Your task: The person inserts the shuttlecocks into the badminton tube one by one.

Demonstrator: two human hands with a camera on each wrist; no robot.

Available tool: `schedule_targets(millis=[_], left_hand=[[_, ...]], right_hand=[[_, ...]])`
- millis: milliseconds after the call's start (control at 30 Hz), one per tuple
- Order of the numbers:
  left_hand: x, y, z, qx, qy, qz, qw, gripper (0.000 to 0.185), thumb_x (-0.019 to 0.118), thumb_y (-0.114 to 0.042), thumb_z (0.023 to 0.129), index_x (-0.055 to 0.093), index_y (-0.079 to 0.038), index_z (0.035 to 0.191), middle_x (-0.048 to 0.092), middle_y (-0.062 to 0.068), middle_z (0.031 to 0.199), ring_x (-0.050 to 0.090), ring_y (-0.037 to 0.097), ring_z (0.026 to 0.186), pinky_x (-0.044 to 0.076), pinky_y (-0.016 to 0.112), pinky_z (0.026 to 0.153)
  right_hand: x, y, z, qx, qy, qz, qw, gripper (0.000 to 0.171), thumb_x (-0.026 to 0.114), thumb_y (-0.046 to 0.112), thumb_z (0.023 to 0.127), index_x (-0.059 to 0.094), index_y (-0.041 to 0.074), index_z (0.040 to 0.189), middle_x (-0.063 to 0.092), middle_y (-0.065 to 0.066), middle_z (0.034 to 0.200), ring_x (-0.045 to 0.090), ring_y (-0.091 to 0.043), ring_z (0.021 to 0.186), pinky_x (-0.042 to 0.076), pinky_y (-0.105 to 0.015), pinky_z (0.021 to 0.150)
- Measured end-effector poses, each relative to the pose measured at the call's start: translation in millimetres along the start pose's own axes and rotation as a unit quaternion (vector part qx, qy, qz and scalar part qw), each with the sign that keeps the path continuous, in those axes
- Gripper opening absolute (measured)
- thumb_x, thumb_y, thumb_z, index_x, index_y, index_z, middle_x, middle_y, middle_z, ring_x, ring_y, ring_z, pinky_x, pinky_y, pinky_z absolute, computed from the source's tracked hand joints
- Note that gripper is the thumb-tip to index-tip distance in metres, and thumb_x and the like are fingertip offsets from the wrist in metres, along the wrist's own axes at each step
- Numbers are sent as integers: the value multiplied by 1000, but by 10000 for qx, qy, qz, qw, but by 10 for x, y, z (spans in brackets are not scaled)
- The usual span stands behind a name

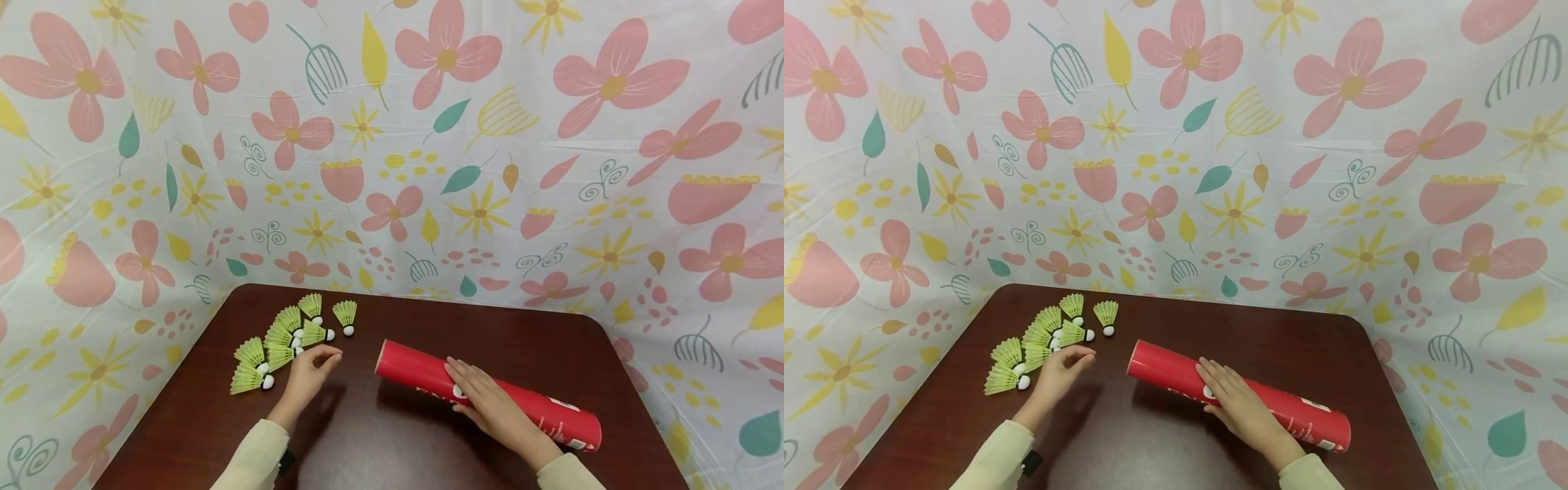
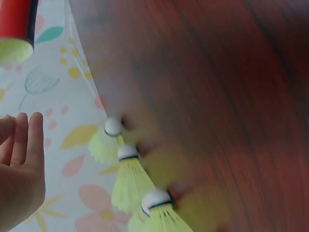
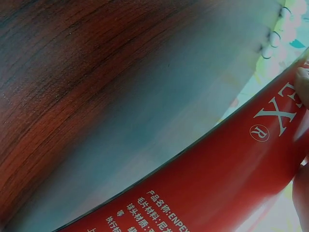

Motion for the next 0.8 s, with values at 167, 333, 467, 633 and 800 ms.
schedule_targets(millis=[167, 333, 467, 633, 800], left_hand=[[-228, 51, -10, -248, -268, 205, 9991, 9, 70, -9, 88, 73, -7, 97, 71, 8, 96, 67, 17, 84, 53, 25, 73], [-463, 155, -100, -384, -496, 472, 9969, 10, 68, -7, 89, 72, -6, 99, 70, 11, 100, 67, 21, 88, 53, 24, 73], [-639, 235, -195, -358, -759, 913, 9923, 12, 68, -3, 89, 71, -2, 100, 70, 13, 99, 67, 25, 88, 53, 23, 72], [-874, 253, -287, -115, -1209, 1687, 9781, 13, 69, 1, 87, 71, -1, 99, 70, 14, 96, 69, 30, 86, 55, 26, 68], [-1092, 249, -330, 435, -1645, 2365, 9566, 15, 70, 7, 82, 71, 3, 96, 68, 14, 91, 69, 33, 80, 55, 39, 64]], right_hand=[[-1, -21, -1, -102, -148, -4, 9998, 71, 38, 53, 97, 36, 3, 147, 35, -11, 152, 39, -28, 135, 11, -23, 115], [2, -28, -26, -191, -253, -62, 9995, 70, 38, 53, 98, 38, 2, 146, 35, -11, 152, 43, -32, 131, 11, -23, 115], [2, -37, -43, -123, -210, -74, 9997, 70, 37, 53, 98, 37, 3, 147, 35, -10, 153, 42, -30, 133, 10, -22, 115], [-21, -56, -73, -94, -291, -106, 9995, 69, 37, 53, 98, 38, 3, 146, 35, -10, 152, 42, -30, 132, 10, -21, 115], [-52, -102, -95, -104, -371, -157, 9991, 69, 40, 51, 98, 38, 2, 146, 39, -14, 149, 43, -31, 131, 11, -22, 115]])
Point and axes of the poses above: each hand's wrist, its own z-axis towards the middle knuckle, its own x-axis out of the palm, y = z × x, the point moved 3 cm from there along z, towards the middle knuckle
